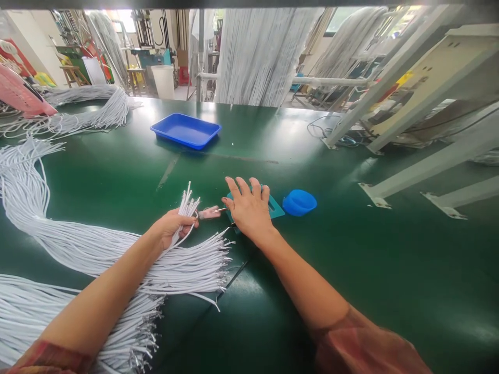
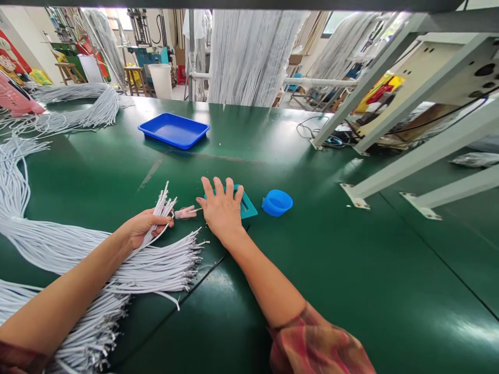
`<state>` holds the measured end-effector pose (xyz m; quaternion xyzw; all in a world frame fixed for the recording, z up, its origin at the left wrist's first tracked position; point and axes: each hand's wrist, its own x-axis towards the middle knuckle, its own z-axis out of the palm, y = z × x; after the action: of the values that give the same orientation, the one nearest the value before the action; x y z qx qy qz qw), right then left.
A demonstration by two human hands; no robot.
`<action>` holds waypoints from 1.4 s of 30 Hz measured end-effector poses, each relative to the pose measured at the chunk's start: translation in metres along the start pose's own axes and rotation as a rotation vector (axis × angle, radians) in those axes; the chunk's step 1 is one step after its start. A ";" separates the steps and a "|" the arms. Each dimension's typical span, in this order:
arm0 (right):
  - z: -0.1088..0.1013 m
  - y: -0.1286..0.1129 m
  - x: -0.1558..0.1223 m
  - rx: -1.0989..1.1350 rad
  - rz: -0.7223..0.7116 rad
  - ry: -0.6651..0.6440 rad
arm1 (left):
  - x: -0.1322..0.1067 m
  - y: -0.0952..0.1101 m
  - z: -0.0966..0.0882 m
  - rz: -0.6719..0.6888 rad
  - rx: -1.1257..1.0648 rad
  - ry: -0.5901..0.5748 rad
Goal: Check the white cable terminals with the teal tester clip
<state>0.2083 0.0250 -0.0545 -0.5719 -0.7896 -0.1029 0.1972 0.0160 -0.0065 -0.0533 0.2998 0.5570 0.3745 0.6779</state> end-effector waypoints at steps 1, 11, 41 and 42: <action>0.000 0.000 0.000 0.007 0.003 0.002 | -0.002 0.001 0.000 0.005 -0.006 0.006; -0.011 -0.004 0.004 0.264 -0.041 0.038 | -0.015 0.001 -0.011 0.070 -0.093 -0.128; -0.021 -0.043 -0.011 1.549 0.365 -0.245 | -0.034 -0.010 0.000 0.370 0.121 0.095; -0.019 -0.044 -0.013 1.531 0.356 -0.243 | -0.035 -0.009 0.001 0.372 0.124 0.097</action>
<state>0.1738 -0.0081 -0.0403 -0.4022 -0.5538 0.5644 0.4615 0.0148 -0.0406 -0.0425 0.4205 0.5459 0.4724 0.5495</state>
